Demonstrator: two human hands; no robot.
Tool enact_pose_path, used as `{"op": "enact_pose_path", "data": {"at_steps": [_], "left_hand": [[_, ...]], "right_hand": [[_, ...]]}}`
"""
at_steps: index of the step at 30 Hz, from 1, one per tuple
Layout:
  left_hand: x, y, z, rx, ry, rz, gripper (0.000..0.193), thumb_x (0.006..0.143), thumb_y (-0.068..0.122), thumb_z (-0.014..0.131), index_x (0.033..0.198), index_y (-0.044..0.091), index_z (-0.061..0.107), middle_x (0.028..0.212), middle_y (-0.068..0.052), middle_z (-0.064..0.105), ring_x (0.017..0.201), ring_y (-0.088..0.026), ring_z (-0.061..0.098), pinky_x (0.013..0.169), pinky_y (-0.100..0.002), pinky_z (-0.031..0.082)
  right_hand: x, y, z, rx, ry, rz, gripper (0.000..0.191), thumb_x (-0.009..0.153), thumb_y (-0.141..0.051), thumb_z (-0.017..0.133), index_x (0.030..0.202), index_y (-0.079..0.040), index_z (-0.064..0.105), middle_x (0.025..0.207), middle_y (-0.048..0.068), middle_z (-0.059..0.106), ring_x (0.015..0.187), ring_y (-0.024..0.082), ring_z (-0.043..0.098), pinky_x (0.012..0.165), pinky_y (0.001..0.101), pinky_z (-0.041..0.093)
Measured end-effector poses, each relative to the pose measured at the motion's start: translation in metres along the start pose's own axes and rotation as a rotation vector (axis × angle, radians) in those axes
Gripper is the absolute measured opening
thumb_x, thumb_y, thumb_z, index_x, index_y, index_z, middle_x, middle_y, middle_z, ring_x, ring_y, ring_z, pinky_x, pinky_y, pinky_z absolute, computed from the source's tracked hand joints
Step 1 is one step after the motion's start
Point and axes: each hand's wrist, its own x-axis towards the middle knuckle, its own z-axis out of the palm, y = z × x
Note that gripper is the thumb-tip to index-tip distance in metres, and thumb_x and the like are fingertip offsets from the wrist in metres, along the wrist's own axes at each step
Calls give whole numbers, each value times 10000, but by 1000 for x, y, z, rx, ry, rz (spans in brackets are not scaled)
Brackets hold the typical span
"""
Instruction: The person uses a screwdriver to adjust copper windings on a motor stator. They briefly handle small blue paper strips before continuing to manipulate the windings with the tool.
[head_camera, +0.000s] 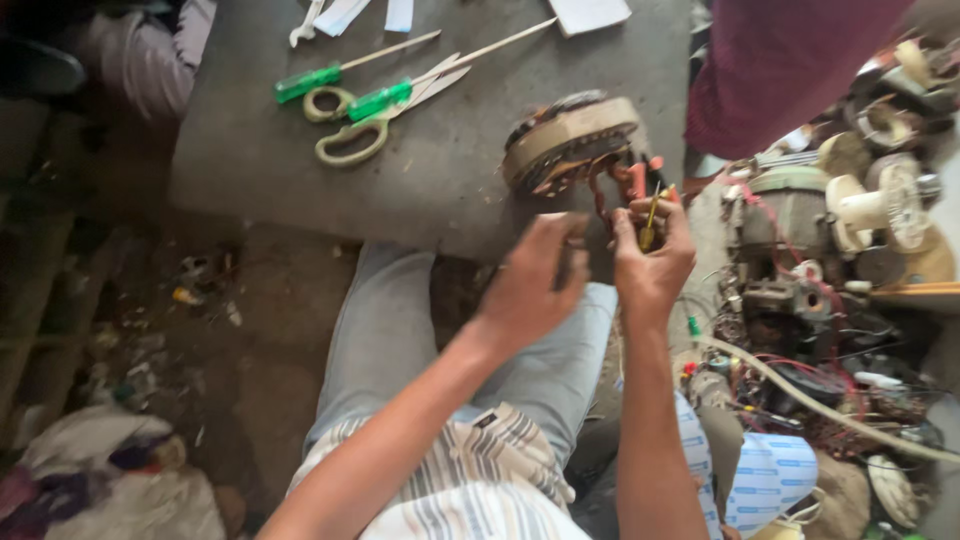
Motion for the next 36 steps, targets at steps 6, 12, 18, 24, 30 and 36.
{"op": "enact_pose_path", "data": {"at_steps": [6,12,18,24,30,36], "left_hand": [[15,-34,68,-587,-61,-732,319,993,207,530,1217,-5,609,1018,-110,742,982,-226,717,894,-354,545],[17,-68,74,-941,-174,-872,251,993,128,553,1171,13,686,980,-36,706,887,-129,658,835,-298,543],[18,-53,68,-969,-219,-682,304,1018,184,648,1275,26,605,1136,-7,685,1036,-98,642,931,-308,531],[21,-57,66,-1057,-259,-639,377,1012,192,677,1332,20,576,1215,-41,687,1140,-122,651,1038,-346,526],[28,-63,60,-1032,-284,-755,405,976,166,698,1324,-12,591,1162,-77,713,1055,-139,693,958,-357,576],[37,-58,53,-766,-273,-844,415,906,175,743,1253,-45,687,1001,-55,745,863,-101,680,759,-273,564]], "right_hand": [[2,8,-19,163,-104,90,150,950,-16,748,1059,-37,647,898,20,686,669,58,611,592,220,485],[6,16,-24,-39,-27,-61,121,973,-33,764,1027,-43,656,855,3,671,666,38,577,588,225,458],[-3,28,-17,-33,-44,-100,130,958,-3,777,1004,-47,663,830,-11,632,686,40,502,588,230,390],[-10,46,-9,318,-46,35,175,963,22,735,1070,-56,621,925,-33,643,808,22,565,712,196,451],[-16,36,-6,196,-25,63,168,971,-30,756,1075,-47,626,925,0,672,822,43,607,732,212,492],[-24,2,-20,-353,22,-346,360,902,-79,829,1218,-47,659,1115,127,713,990,288,719,875,390,557]]}}
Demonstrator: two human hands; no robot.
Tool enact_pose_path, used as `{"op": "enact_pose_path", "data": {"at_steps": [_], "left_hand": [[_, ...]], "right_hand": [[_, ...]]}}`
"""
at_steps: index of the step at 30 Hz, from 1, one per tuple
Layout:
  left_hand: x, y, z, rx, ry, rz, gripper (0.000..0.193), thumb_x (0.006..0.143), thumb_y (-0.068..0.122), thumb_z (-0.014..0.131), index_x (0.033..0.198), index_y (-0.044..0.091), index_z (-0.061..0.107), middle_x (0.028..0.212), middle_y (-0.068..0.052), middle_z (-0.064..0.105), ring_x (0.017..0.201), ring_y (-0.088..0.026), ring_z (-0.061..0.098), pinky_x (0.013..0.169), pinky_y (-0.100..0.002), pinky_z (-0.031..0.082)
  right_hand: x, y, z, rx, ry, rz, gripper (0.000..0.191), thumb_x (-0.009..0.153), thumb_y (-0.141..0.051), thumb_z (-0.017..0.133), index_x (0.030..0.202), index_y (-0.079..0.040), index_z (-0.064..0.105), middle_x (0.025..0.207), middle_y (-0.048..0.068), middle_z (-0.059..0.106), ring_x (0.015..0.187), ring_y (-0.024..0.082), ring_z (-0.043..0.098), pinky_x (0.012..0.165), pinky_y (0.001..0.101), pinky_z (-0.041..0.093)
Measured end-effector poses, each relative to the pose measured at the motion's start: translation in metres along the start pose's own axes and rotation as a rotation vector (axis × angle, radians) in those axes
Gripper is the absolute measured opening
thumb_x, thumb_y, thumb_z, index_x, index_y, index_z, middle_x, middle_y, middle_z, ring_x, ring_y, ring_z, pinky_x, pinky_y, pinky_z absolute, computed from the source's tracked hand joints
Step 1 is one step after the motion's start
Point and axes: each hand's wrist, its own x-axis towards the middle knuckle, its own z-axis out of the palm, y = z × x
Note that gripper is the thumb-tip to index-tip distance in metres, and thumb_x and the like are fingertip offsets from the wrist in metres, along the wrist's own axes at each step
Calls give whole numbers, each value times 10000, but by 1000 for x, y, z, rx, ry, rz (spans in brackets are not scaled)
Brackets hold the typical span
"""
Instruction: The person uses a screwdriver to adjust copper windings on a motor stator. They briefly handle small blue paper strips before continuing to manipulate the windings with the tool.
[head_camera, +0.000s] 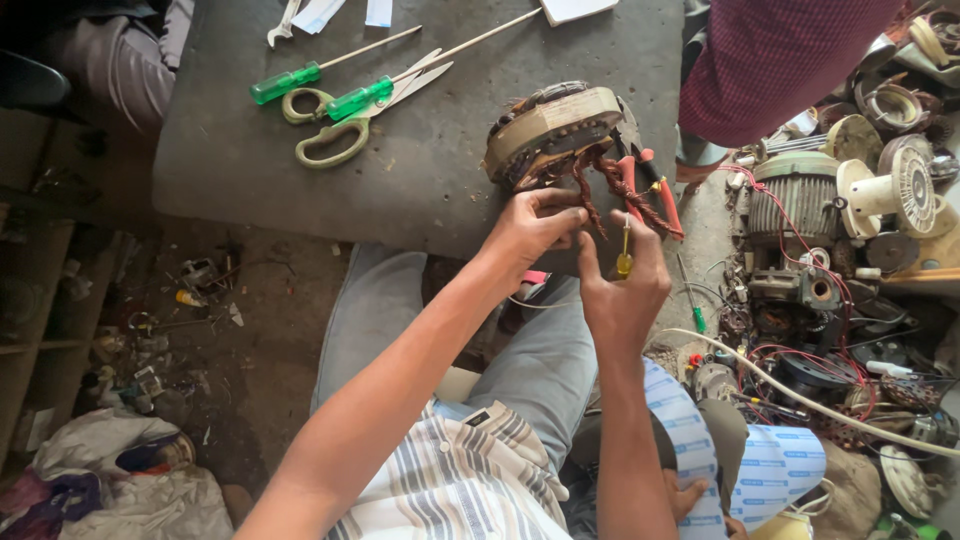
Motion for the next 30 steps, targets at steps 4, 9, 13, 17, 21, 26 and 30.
{"op": "enact_pose_path", "data": {"at_steps": [4,9,13,17,21,26,30], "left_hand": [[-9,13,7,150,122,33,437,839,171,770,1224,-13,677,968,-82,774,826,-115,693,703,-296,558],[-27,39,14,556,303,213,390,860,188,689,1228,63,667,967,-141,808,913,-209,789,827,-353,600],[-45,51,20,668,298,406,297,999,156,566,1270,63,641,1040,-210,763,993,-351,739,874,-446,562],[-54,56,16,716,237,528,238,1033,124,507,1228,57,628,1017,-201,766,1010,-387,733,894,-459,556],[-48,49,11,661,256,480,253,1023,152,513,1227,44,616,1066,-198,747,1044,-367,738,897,-448,564],[-41,24,12,575,249,372,301,996,186,560,1238,37,661,1155,-178,738,1112,-320,713,939,-409,548],[-27,12,12,360,150,169,358,979,280,607,1240,39,655,1129,-144,754,1058,-199,714,910,-339,541]], "right_hand": [[12,-14,-11,-109,-102,-198,483,869,-97,787,1331,-79,646,1309,127,677,1123,356,709,946,433,569],[19,-20,-7,-152,-203,-146,397,888,-93,735,1284,-90,705,1268,100,711,1048,335,721,873,421,572],[16,-9,5,-99,-95,-168,261,951,-83,746,1212,-63,740,1167,128,738,1015,317,733,871,398,577],[10,5,23,117,-45,50,164,981,-115,785,1135,-59,775,926,94,762,765,185,719,727,324,551],[9,17,38,323,0,449,172,969,-147,806,1079,-15,799,760,41,666,595,72,471,518,259,356],[6,33,47,926,2,865,151,933,-150,762,1014,-23,746,761,-17,677,434,35,440,396,211,300],[8,43,47,1141,-77,912,142,959,-145,733,1073,-60,728,769,-13,649,457,31,451,389,211,311]]}}
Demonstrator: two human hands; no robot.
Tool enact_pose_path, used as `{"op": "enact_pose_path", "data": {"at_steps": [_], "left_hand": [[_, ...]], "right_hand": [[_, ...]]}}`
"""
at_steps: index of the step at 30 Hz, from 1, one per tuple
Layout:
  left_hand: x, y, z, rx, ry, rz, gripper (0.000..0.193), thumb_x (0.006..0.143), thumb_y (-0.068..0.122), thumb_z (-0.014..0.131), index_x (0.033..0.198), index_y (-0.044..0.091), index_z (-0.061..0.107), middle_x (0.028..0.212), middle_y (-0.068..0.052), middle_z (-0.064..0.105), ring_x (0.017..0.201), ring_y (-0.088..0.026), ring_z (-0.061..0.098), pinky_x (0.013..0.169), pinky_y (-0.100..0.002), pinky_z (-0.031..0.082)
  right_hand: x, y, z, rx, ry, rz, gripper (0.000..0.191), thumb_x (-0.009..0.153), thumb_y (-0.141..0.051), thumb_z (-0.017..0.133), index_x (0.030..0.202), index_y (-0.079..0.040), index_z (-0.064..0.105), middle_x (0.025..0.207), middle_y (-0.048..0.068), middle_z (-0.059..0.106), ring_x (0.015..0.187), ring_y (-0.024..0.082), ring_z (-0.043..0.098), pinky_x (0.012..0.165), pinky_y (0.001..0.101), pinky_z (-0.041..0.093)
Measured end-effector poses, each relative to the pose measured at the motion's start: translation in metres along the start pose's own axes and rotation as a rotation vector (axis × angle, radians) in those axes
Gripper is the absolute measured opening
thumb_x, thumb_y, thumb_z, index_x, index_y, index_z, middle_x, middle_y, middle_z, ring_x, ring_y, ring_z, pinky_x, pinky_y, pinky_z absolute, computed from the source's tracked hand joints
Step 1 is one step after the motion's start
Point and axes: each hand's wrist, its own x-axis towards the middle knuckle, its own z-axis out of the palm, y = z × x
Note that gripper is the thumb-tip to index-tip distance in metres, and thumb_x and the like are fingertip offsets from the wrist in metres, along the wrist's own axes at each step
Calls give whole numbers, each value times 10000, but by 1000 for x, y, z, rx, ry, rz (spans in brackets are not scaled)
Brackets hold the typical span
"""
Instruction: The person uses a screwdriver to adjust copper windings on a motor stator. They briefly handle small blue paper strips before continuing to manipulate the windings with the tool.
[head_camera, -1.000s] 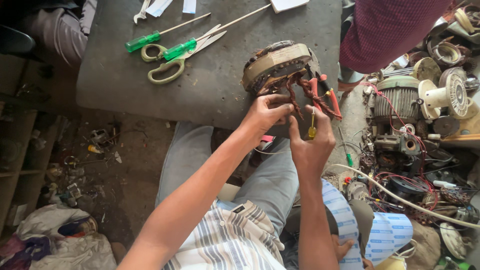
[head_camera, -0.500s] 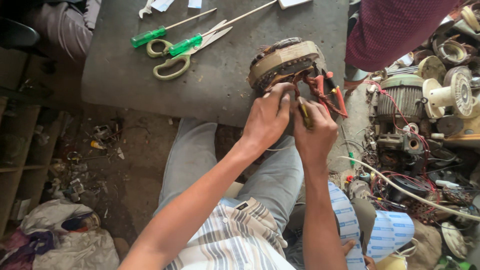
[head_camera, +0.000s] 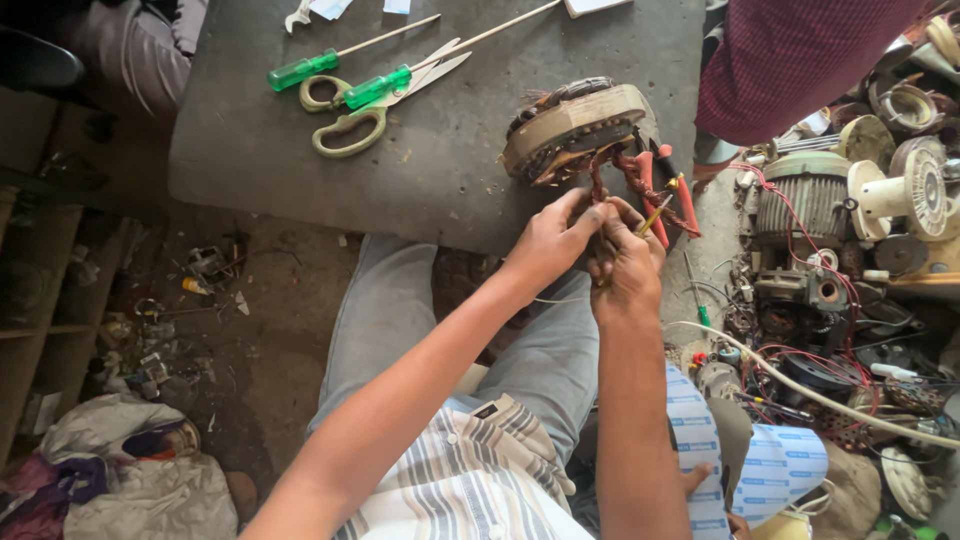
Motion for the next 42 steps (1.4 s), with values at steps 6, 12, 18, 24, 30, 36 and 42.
{"op": "enact_pose_path", "data": {"at_steps": [6,12,18,24,30,36,42], "left_hand": [[14,-14,18,-4,88,6,280,955,212,640,1109,-21,659,1021,-187,786,973,-235,755,856,-355,590],[15,-20,28,160,104,44,285,995,206,586,1183,-8,589,974,-223,759,958,-347,751,828,-413,584],[-18,-4,1,62,42,156,250,1009,198,576,1186,28,626,1080,-205,744,994,-356,737,847,-408,578],[-44,17,-35,520,309,511,247,988,78,669,1226,62,602,1155,-169,665,1105,-361,675,980,-422,541],[-12,23,-49,717,417,841,728,896,80,760,1500,97,353,1524,-176,359,1413,-430,435,1201,-522,406],[14,7,-56,626,255,793,816,962,61,735,1606,124,238,1630,-203,268,1516,-447,382,1269,-479,430],[18,-3,-60,632,254,768,808,974,73,748,1606,154,252,1629,-181,285,1518,-434,389,1278,-478,426]], "right_hand": [[-31,-9,9,-657,114,-490,148,1009,-84,690,1118,13,715,1011,73,749,865,135,705,793,280,566],[-70,-32,22,-1003,91,-603,216,1002,-78,642,1197,-2,693,1053,151,744,956,276,734,858,359,565],[-60,-47,34,-1202,-145,-818,336,993,-50,662,1317,38,647,1087,250,705,949,396,718,828,423,551],[-40,-36,48,-1231,-187,-849,294,941,-36,696,1228,27,696,1014,252,722,887,388,732,802,442,572],[-36,-23,48,-1215,-162,-832,299,909,-21,714,1207,6,725,943,241,709,786,359,714,718,425,561],[-28,-15,48,-1249,-96,-888,321,892,-17,731,1213,-12,732,916,238,679,757,372,694,688,441,546],[-26,-5,55,-1265,-74,-868,318,902,-22,727,1220,-22,742,931,243,679,753,371,701,659,435,546]]}}
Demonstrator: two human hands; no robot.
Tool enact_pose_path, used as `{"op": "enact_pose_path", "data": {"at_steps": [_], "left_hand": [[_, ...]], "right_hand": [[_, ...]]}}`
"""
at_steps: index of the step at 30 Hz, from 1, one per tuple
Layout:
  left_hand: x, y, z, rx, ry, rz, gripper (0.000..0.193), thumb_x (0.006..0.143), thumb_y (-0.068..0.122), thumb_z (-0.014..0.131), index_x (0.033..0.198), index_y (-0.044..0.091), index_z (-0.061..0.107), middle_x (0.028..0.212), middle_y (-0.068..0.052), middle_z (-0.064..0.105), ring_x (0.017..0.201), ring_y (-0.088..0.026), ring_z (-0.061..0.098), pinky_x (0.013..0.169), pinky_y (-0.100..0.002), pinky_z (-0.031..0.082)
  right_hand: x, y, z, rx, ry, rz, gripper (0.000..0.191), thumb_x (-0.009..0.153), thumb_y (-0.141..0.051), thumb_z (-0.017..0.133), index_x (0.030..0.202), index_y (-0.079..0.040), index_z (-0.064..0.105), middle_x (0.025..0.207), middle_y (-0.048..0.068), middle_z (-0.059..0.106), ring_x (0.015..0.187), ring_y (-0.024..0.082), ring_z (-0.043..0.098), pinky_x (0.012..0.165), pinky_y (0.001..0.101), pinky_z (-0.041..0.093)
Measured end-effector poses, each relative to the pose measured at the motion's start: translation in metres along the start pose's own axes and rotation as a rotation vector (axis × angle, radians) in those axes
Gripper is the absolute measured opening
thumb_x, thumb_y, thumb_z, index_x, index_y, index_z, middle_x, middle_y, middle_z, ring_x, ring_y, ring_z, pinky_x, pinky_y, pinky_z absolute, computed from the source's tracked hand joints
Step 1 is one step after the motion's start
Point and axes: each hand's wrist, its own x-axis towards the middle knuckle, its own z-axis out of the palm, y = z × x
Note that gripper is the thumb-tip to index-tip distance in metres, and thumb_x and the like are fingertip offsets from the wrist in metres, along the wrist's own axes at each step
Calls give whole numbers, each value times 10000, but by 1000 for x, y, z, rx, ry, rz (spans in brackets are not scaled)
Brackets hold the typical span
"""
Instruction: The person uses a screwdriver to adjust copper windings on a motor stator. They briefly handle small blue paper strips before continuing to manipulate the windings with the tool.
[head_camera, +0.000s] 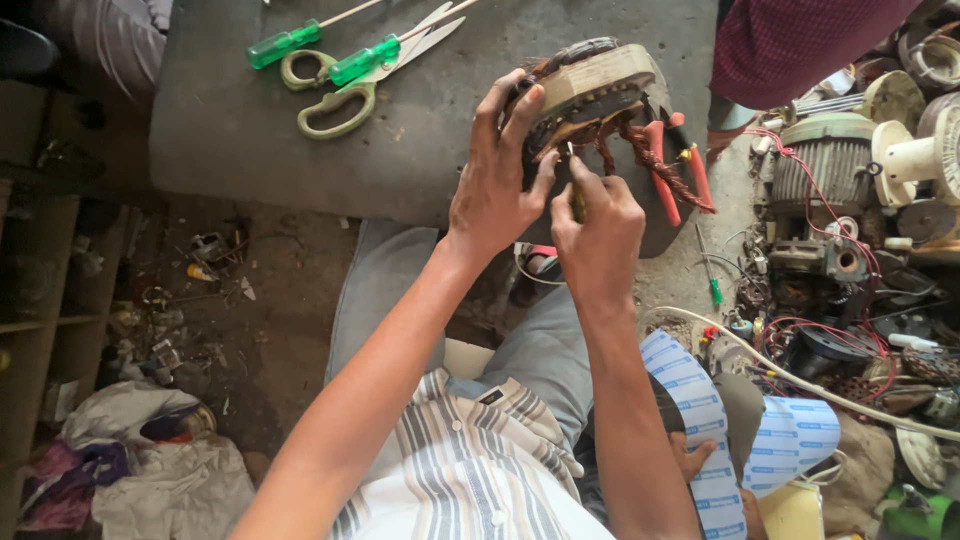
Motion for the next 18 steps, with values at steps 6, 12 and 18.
{"op": "enact_pose_path", "data": {"at_steps": [6,12,18], "left_hand": [[0,1,-2,-19,0,-15,825,960,68,759,1608,169,258,1620,-175,299,1513,-422,402,1274,-473,432],[0,2,-6,-21,8,-14,823,952,69,757,1606,183,270,1617,-170,305,1513,-423,406,1267,-473,439],[-1,2,-7,-29,8,-22,805,961,78,754,1606,183,284,1614,-166,311,1508,-415,416,1267,-469,440]], "right_hand": [[-2,0,-3,-27,20,9,305,892,-23,733,1196,-19,752,932,248,682,760,366,708,674,428,557],[-3,0,4,-12,59,-19,313,905,-17,734,1218,-14,738,956,234,681,772,354,708,677,424,553],[-9,-5,8,26,98,-19,319,937,-1,704,1256,5,695,955,216,667,792,343,693,705,436,539]]}}
